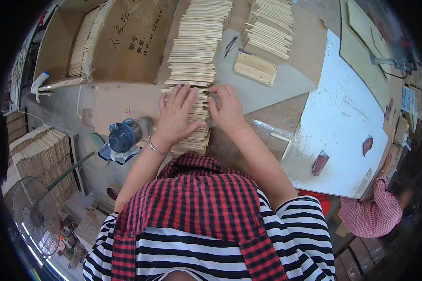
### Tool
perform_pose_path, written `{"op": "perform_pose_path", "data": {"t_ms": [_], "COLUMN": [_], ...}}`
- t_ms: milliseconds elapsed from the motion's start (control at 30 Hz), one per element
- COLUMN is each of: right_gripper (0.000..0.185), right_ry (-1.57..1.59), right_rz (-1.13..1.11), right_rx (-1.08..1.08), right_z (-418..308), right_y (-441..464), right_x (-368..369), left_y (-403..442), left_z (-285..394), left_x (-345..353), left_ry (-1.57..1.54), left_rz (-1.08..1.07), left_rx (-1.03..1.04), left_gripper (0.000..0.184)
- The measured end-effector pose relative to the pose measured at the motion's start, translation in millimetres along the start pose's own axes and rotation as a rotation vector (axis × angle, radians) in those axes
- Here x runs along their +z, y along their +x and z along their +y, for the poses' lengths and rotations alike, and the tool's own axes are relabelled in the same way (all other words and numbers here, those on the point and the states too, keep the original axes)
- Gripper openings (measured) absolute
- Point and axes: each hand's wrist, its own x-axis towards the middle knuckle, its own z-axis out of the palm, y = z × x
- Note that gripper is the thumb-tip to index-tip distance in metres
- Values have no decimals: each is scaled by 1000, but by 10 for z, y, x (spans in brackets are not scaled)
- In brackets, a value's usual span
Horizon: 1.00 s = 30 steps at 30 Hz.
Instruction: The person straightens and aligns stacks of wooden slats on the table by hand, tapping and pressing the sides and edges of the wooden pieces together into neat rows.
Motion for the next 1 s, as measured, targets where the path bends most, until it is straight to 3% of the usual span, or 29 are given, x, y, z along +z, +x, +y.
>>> {"op": "perform_pose_path", "data": {"t_ms": [333,567,833,1000], "right_gripper": [22,24,27,30], "right_ry": [-39,-118,-36,-128], "right_rz": [17,31,116,96], "right_rx": [15,-125,-10,-51], "right_z": [-51,9,45,28], "right_y": [88,98,130,105], "right_x": [30,18,56,14], "left_y": [19,80,112,119], "left_z": [-14,-49,-55,-60], "left_x": [33,77,63,60], "left_ry": [37,23,48,41], "left_rz": [-55,5,-47,-43], "left_rx": [-13,10,2,9], "left_gripper": [87,87,86,85]}}
